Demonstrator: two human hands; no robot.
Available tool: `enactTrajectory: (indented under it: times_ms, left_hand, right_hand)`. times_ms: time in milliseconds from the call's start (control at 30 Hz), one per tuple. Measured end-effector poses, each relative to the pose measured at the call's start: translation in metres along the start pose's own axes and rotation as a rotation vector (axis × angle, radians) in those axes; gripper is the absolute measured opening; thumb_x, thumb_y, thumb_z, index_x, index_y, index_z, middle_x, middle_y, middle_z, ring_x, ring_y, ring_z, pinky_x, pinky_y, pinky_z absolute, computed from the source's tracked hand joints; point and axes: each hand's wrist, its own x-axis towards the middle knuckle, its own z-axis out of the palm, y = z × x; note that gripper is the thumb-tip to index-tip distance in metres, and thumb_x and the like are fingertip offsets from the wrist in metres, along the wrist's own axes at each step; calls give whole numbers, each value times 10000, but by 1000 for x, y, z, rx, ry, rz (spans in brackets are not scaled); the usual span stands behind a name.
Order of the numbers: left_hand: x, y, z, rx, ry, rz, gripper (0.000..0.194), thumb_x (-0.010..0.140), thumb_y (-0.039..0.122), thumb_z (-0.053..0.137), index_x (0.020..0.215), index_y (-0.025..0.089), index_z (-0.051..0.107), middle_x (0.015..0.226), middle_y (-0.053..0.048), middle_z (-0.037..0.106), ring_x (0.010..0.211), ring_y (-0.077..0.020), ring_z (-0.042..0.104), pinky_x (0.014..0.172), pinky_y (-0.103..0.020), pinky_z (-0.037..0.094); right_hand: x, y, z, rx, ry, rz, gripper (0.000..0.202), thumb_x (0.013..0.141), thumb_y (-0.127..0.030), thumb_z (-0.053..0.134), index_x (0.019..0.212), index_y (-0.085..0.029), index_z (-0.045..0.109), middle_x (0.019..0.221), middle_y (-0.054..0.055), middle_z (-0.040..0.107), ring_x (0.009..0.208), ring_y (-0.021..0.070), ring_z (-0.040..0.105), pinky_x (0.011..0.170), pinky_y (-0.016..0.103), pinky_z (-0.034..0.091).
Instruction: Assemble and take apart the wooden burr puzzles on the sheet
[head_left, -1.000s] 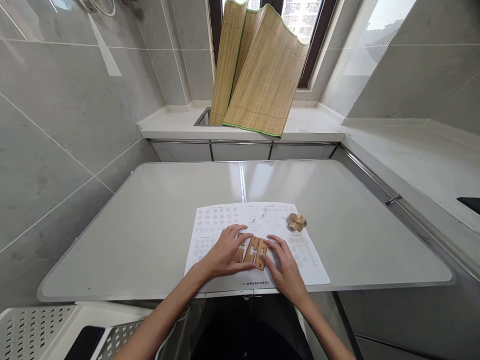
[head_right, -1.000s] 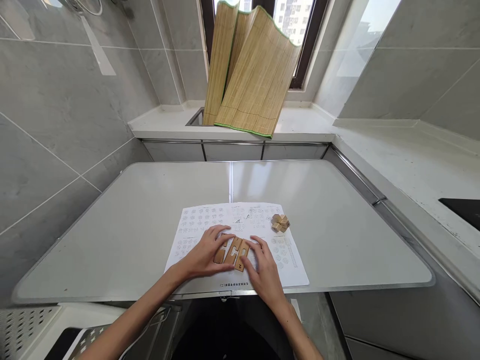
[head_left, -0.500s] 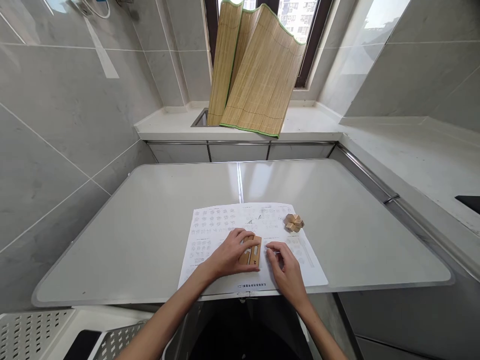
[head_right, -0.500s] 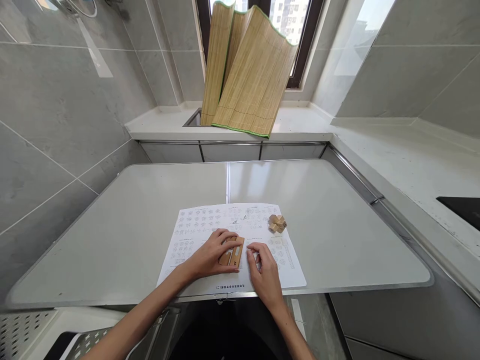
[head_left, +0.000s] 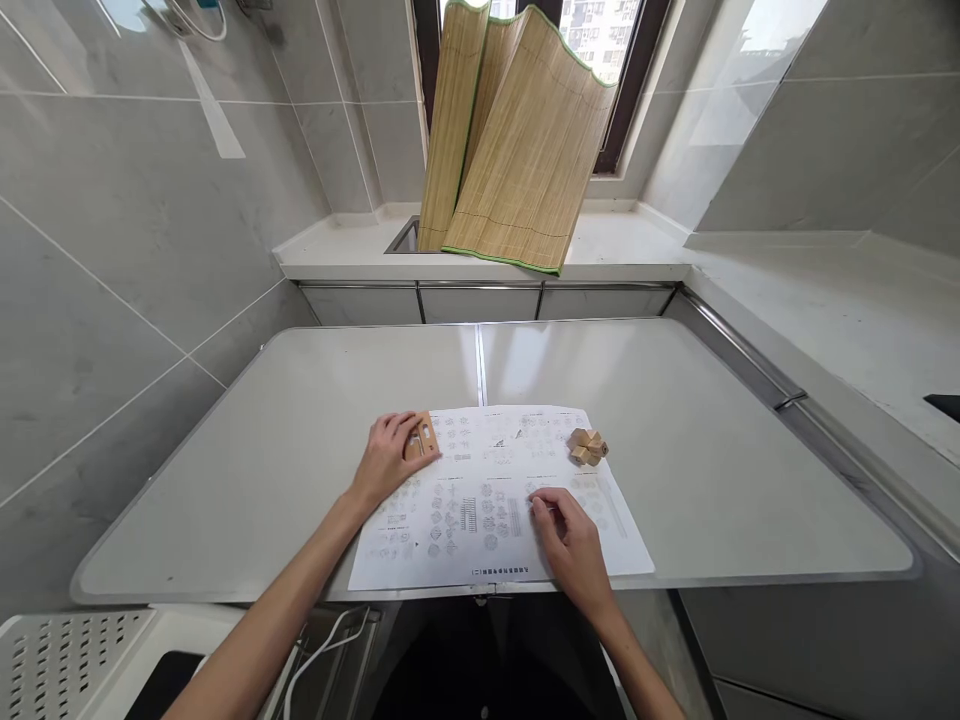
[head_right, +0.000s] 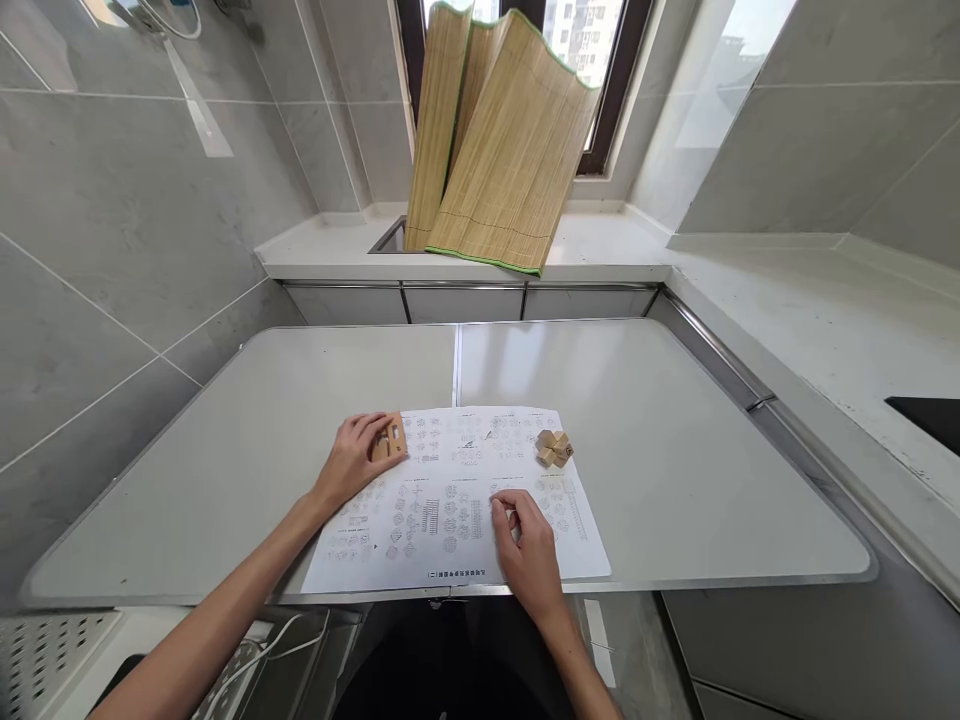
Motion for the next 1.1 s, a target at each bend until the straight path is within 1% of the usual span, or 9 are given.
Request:
enactTrajectory:
  times_ms: [167, 433, 567, 667, 767, 833, 900, 967, 1100]
  left_hand:
    - [11, -24, -3, 20, 25, -76, 618, 903, 624, 681, 1370, 232, 584, 1401, -129, 628, 1301, -364, 491, 1101, -569, 431]
    - [15, -26, -5, 46, 7, -142, 659, 858, 683, 695, 1315, 226, 566, 1345, -138, 653, 1249, -362, 547, 1074, -542, 429]
    - [2, -8, -10, 51, 74, -50, 737, 864, 625, 734, 1427, 221, 484, 1513, -167, 535, 1439, -395, 422, 1171, -591, 358]
    - [-20, 17, -17, -1, 25, 61, 534, 972, 518, 645, 1405, 232, 516, 1500, -140, 553, 1449, -353, 435, 1186, -578, 376]
    - [-46, 39, -26, -84, -69, 123, 332, 1025, 442, 576, 1289, 243, 610, 1352, -113, 657, 1316, -310, 564, 1119, -528, 462]
    - [-61, 48, -32, -141, -96, 102, 263, 1037, 418, 549, 1210, 251, 656, 1240, -103, 705, 1187, -287, 638, 1042, -489, 516]
    - [-74, 54, -35, -193, -92, 70, 229, 1042, 395, 533, 1144, 251, 679, 1155, -96, 730, 1099, -269, 671, 972, -447, 545]
    - [-82, 58, -36, -233, -64, 47, 205, 1044, 365, 525, 1099, 246, 683, 1086, -86, 745, 1045, -254, 684, 933, -419, 550]
    - [-87, 64, -36, -279, -24, 26, 174, 1044, 319, 521, 1020, 243, 676, 994, -57, 756, 966, -231, 693, 901, -390, 538]
  right_hand:
    - [1, 1, 1, -10, -5, -4, 355, 1075, -496, 451, 976, -231, 666, 952, 72, 718, 836, 234, 657, 735, 354, 523]
    - [1, 2, 2, -22, -14, -5, 363, 1067, -503, 449, 962, -235, 670, 923, 73, 719, 809, 239, 656, 716, 358, 521]
    - [2, 5, 4, 49, 0, 45, 338, 1050, -509, 494, 1019, -223, 669, 961, 85, 739, 871, 247, 690, 788, 377, 552]
    - [5, 11, -2, 179, 44, 94, 338, 1032, -508, 539, 1167, -207, 613, 1037, 100, 754, 911, 238, 724, 853, 387, 569]
    - [15, 17, -20, 174, 135, 118, 401, 1007, -518, 572, 1253, -202, 554, 1020, 92, 760, 876, 226, 729, 852, 385, 559]
    - [25, 20, -37, 107, 212, 157, 449, 989, -531, 590, 1287, -201, 526, 879, 44, 751, 810, 222, 716, 822, 375, 541]
    - [36, 22, -54, 25, 263, 214, 513, 981, -572, 575, 1331, -204, 500, 750, -11, 711, 675, 207, 666, 746, 357, 517]
    - [47, 23, -65, -80, 301, 272, 555, 948, -621, 598, 1306, -204, 522, 664, -34, 676, 641, 215, 645, 692, 337, 483]
    - [66, 31, -71, -127, 300, 321, 597, 851, -674, 686, 1181, -192, 561, 634, -12, 704, 613, 236, 665, 622, 321, 465]
